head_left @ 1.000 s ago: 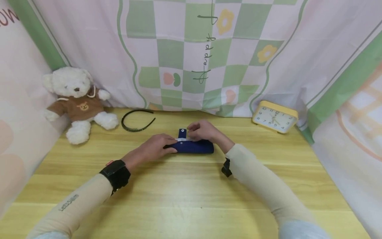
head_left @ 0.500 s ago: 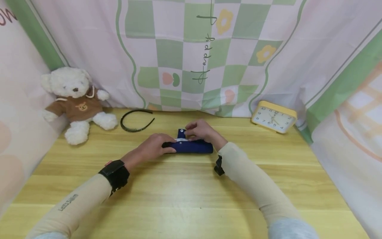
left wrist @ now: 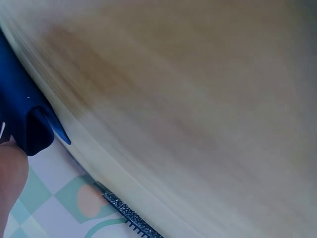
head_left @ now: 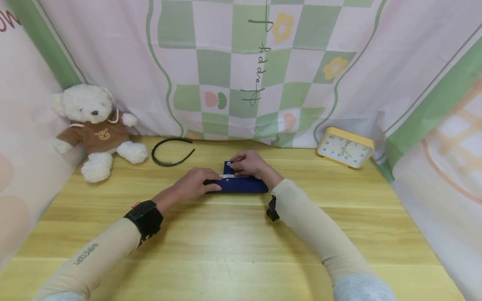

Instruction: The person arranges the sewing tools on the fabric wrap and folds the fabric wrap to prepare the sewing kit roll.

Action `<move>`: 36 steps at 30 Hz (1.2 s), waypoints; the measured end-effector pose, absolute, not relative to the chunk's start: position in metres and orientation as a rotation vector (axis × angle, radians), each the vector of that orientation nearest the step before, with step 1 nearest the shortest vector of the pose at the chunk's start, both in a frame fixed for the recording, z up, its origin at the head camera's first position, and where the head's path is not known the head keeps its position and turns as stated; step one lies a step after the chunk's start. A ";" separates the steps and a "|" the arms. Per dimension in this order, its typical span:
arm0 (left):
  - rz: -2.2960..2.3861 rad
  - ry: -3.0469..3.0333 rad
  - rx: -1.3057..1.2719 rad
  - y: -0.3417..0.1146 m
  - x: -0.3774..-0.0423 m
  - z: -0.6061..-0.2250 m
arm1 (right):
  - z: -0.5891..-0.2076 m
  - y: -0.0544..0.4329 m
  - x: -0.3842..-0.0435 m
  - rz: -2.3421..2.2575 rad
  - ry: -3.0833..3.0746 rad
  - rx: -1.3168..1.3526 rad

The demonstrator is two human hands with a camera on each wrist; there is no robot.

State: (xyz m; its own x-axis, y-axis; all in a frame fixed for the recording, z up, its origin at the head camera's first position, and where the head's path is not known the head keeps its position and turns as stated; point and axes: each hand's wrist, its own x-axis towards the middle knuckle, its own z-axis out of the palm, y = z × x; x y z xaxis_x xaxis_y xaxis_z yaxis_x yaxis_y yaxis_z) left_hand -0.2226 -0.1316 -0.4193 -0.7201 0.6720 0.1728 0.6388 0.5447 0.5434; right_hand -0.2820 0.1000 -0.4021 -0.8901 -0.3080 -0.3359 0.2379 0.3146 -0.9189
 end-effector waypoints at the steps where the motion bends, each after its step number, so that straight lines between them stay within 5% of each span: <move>1: 0.914 2.712 1.150 -0.132 -0.223 -0.420 | -0.402 0.100 -0.282 -1.605 2.140 -0.065; 36: 0.859 2.705 1.165 -0.131 -0.226 -0.419 | -0.389 0.110 -0.253 -1.452 2.351 -0.467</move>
